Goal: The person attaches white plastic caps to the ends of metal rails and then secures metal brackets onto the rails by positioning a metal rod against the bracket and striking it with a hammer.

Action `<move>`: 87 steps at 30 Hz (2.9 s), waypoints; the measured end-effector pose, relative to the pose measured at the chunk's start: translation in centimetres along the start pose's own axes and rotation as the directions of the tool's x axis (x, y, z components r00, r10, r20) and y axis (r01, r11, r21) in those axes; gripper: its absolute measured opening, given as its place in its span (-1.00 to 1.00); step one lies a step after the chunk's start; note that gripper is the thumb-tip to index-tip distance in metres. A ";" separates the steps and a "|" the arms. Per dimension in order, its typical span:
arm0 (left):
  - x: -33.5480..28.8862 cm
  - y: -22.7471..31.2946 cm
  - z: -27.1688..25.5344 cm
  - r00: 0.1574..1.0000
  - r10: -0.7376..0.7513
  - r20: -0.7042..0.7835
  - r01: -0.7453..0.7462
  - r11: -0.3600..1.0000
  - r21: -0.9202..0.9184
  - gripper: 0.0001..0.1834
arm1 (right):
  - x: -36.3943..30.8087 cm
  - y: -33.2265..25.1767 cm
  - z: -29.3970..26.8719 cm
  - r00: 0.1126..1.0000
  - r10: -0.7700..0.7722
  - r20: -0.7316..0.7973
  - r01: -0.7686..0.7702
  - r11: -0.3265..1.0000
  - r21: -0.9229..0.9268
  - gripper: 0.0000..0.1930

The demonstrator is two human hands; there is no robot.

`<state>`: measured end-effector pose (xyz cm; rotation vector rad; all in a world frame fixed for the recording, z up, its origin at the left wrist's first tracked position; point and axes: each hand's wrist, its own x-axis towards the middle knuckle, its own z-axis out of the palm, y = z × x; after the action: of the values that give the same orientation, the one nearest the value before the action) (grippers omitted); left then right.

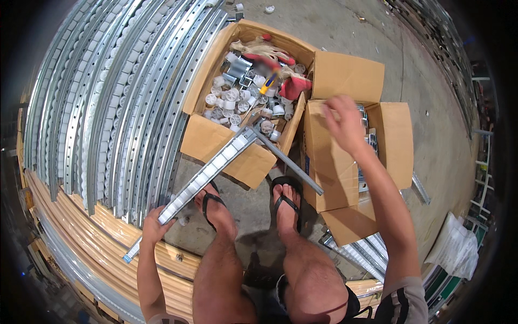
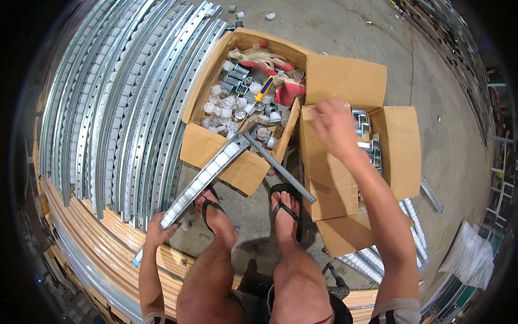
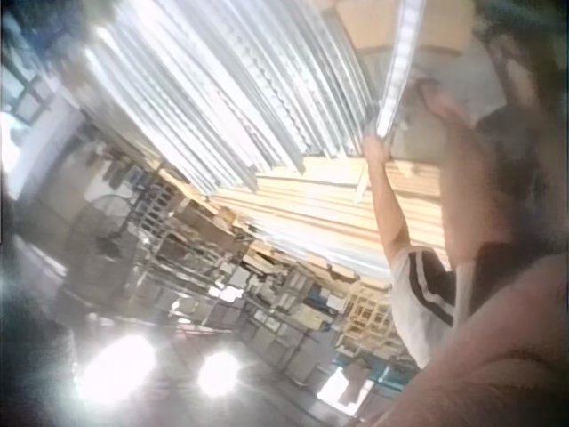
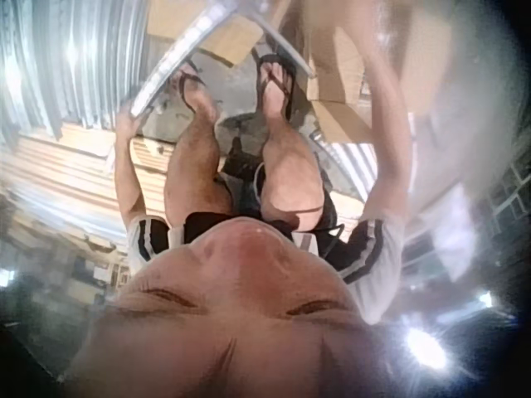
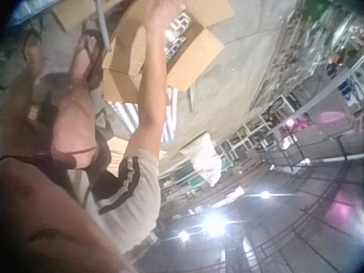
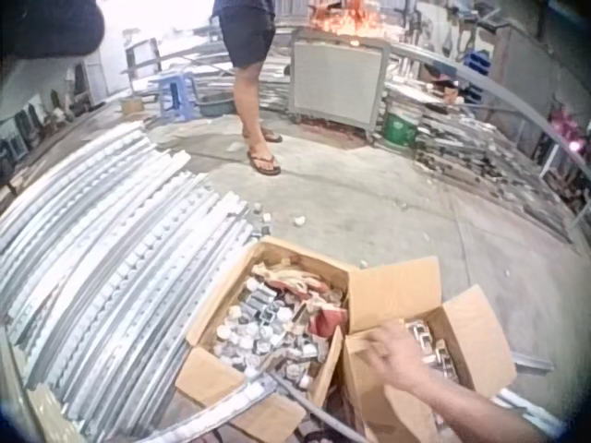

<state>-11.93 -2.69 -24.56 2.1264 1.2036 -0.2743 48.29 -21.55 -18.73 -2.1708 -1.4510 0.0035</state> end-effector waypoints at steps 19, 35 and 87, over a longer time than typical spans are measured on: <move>0.1 2.7 1.2 0.994 0.053 -0.097 -0.044 0.995 0.088 -0.25 | 12.4 -6.8 21.3 0.865 0.319 0.387 -0.237 0.940 -0.246 -0.71; 3.7 9.4 1.4 0.862 0.324 -0.390 -0.343 0.939 0.021 -0.27 | 7.1 -2.5 8.6 0.843 0.188 0.505 -0.534 0.170 0.828 -0.79; 12.5 30.4 2.7 0.877 0.300 -0.374 -0.271 0.954 0.130 -0.38 | 1.6 -8.7 6.5 0.970 0.129 0.205 -0.235 0.715 0.659 -0.79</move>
<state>20.34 -6.53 -19.00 2.4652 1.0771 0.2565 39.65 -14.93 -20.19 -1.6912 -1.0529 0.6798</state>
